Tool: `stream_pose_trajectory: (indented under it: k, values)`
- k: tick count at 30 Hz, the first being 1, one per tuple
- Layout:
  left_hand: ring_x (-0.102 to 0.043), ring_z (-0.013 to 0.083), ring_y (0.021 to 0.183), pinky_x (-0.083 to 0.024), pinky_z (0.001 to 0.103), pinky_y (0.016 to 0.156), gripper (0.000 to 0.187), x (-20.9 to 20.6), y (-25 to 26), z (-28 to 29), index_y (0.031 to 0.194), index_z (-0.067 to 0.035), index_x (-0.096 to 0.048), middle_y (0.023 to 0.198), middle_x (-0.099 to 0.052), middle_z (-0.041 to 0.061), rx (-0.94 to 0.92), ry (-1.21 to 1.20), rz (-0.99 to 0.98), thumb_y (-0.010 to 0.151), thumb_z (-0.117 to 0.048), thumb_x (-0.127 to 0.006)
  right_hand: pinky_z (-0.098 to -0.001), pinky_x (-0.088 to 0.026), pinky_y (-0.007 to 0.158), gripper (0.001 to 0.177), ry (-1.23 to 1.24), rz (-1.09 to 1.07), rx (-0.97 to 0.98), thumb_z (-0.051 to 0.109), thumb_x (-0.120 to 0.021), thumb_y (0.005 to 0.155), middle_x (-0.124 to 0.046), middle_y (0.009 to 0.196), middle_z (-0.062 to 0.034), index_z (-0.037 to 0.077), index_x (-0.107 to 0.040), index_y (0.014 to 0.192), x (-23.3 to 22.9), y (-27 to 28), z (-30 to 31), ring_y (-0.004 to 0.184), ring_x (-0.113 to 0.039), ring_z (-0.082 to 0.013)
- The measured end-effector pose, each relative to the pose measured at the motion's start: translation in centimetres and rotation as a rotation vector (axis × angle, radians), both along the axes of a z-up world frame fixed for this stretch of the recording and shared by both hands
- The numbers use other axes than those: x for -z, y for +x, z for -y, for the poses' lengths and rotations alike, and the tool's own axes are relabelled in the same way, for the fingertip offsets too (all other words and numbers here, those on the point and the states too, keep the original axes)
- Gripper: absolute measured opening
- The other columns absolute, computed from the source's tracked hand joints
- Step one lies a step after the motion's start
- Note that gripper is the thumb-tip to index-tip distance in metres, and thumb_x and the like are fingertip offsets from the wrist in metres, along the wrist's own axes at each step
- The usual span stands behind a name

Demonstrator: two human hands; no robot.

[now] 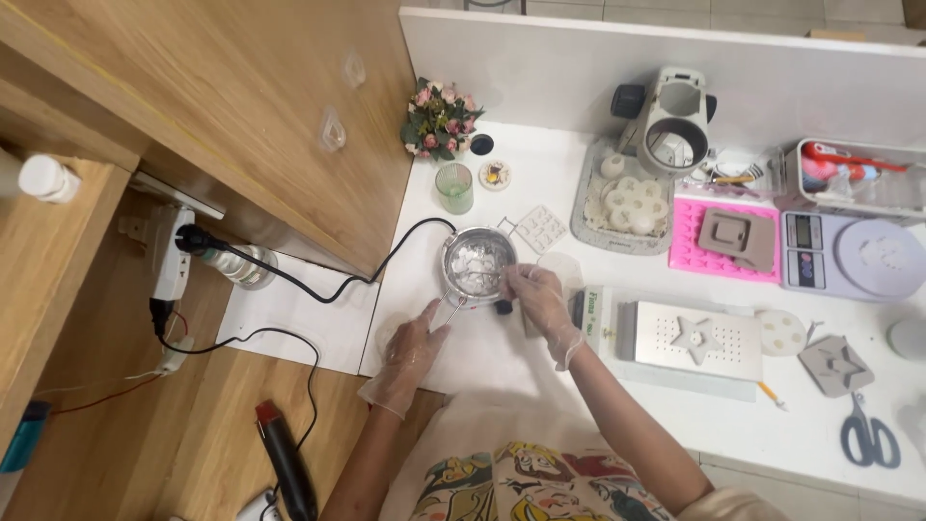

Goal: The person is melting wax in a small pot and stirring it with a brush while preparing candle molds.

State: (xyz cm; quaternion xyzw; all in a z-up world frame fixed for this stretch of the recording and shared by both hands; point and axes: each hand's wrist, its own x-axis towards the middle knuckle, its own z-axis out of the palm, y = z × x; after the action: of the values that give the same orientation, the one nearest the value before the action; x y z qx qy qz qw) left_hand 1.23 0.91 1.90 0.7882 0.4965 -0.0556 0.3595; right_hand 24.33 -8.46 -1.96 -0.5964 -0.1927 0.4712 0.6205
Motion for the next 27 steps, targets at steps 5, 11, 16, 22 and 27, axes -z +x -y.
stream_pose_trajectory:
  k: [5,11,16,22,27]
  values:
    - [-0.067,0.035,0.111,-0.051,0.046,0.099,0.069,-4.0,0.6,1.1,0.156,-0.022,-0.039,0.116,-0.072,0.019,-0.05,-0.086,-0.086,0.093,-0.039,-0.062,-0.0272,-0.052,0.067,0.022,-0.034,-0.041,-0.038,0.013,-0.061,0.099,-0.068,0.078,-0.0074,-0.007,-0.069,0.102,-0.6,-0.2,0.3,0.069,-0.061,-0.0131]
    - [-0.048,0.0379,0.133,-0.04,0.046,0.11,0.082,-0.2,-0.4,1.8,0.156,-0.016,-0.033,0.143,-0.051,0.021,-0.14,0.039,-0.099,0.089,-0.051,-0.066,-0.0271,-0.051,0.065,0.021,-0.04,-0.009,-0.117,0.012,-0.062,0.098,-0.067,0.077,-0.0077,-0.008,-0.07,0.101,-2.0,0.7,-0.4,0.069,-0.06,-0.0141]
    - [-0.03,0.0399,0.143,-0.023,0.053,0.115,0.089,-3.5,-2.5,5.2,0.156,-0.013,-0.031,0.156,-0.035,0.021,-0.35,0.147,0.146,0.088,-0.058,-0.066,-0.0265,-0.051,0.066,0.02,-0.052,-0.049,-0.136,0.007,-0.06,0.095,-0.068,0.081,-0.007,-0.007,-0.07,0.105,-3.0,1.1,-0.5,0.072,-0.06,-0.0139]
    - [-0.041,0.0364,0.146,-0.039,0.047,0.119,0.089,5.2,-9.2,9.6,0.154,-0.004,-0.037,0.154,-0.043,0.021,-0.535,0.267,-0.233,0.092,-0.065,-0.054,-0.0249,-0.053,0.066,0.029,-0.229,0.099,-0.173,0.01,-0.06,0.091,-0.071,0.083,-0.007,-0.007,-0.07,0.113,-5.4,1.2,-0.7,0.074,-0.063,-0.0121]
    - [-0.005,0.0334,0.159,-0.02,0.056,0.125,0.12,6.0,-8.1,10.4,0.164,-0.02,-0.006,0.171,-0.003,0.014,-0.571,-0.243,-0.498,0.074,-0.065,-0.072,-0.0253,-0.05,0.064,0.029,-0.203,0.176,-0.278,0.012,-0.059,0.095,-0.069,0.083,-0.0075,-0.006,-0.071,0.115,-5.0,1.8,-0.4,0.072,-0.06,-0.0119]
